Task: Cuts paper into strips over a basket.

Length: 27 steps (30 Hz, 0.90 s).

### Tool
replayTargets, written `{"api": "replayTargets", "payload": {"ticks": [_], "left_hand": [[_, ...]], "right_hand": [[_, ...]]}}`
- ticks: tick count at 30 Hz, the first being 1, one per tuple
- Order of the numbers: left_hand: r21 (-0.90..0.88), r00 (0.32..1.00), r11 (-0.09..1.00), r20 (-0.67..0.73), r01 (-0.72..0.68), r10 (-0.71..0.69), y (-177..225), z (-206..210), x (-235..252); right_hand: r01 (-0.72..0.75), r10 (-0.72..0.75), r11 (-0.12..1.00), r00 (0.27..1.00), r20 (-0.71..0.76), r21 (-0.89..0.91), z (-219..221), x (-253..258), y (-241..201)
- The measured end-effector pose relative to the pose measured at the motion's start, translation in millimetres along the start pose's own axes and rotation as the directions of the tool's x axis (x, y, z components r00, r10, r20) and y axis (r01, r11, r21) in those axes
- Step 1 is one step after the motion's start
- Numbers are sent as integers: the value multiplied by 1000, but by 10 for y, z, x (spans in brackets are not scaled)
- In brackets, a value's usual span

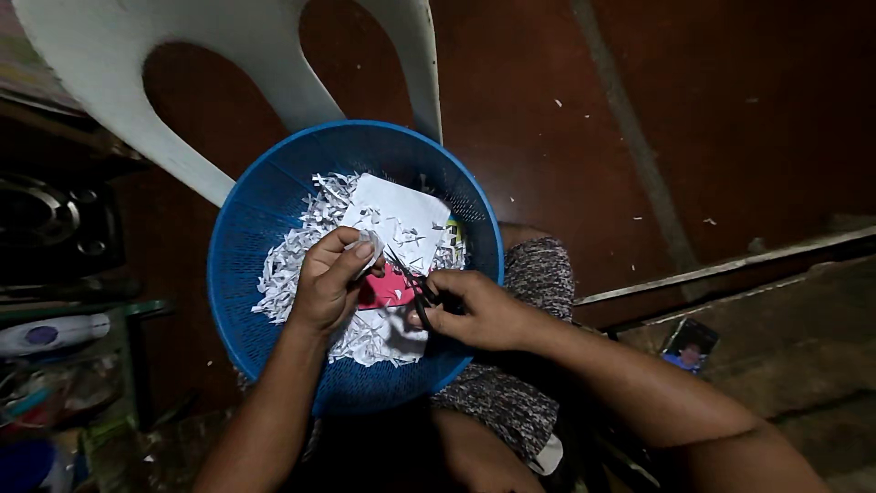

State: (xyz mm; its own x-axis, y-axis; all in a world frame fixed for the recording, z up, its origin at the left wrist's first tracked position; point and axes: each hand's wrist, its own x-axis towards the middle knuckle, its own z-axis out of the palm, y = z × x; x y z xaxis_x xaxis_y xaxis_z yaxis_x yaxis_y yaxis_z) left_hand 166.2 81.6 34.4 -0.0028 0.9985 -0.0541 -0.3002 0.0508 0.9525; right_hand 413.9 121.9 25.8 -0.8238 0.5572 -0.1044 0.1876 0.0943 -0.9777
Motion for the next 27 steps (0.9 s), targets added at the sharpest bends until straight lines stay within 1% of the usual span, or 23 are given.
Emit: {"api": "replayTargets", "payload": {"ticks": [8,20,27], "left_hand": [[75,999,997,49,-4,0,-16,19,-26],[68,998,998,62,-7,3,-28,17,-22],[103,992,995,125,0,-13,-36,-21,-27]], "right_hand": [[-7,7,1000,1000,6,-29,-3,0,1],[-13,14,998,1000,7,-65,-3,4,10],[-3,4,999,1000,19,-46,0,-9,-5]]}}
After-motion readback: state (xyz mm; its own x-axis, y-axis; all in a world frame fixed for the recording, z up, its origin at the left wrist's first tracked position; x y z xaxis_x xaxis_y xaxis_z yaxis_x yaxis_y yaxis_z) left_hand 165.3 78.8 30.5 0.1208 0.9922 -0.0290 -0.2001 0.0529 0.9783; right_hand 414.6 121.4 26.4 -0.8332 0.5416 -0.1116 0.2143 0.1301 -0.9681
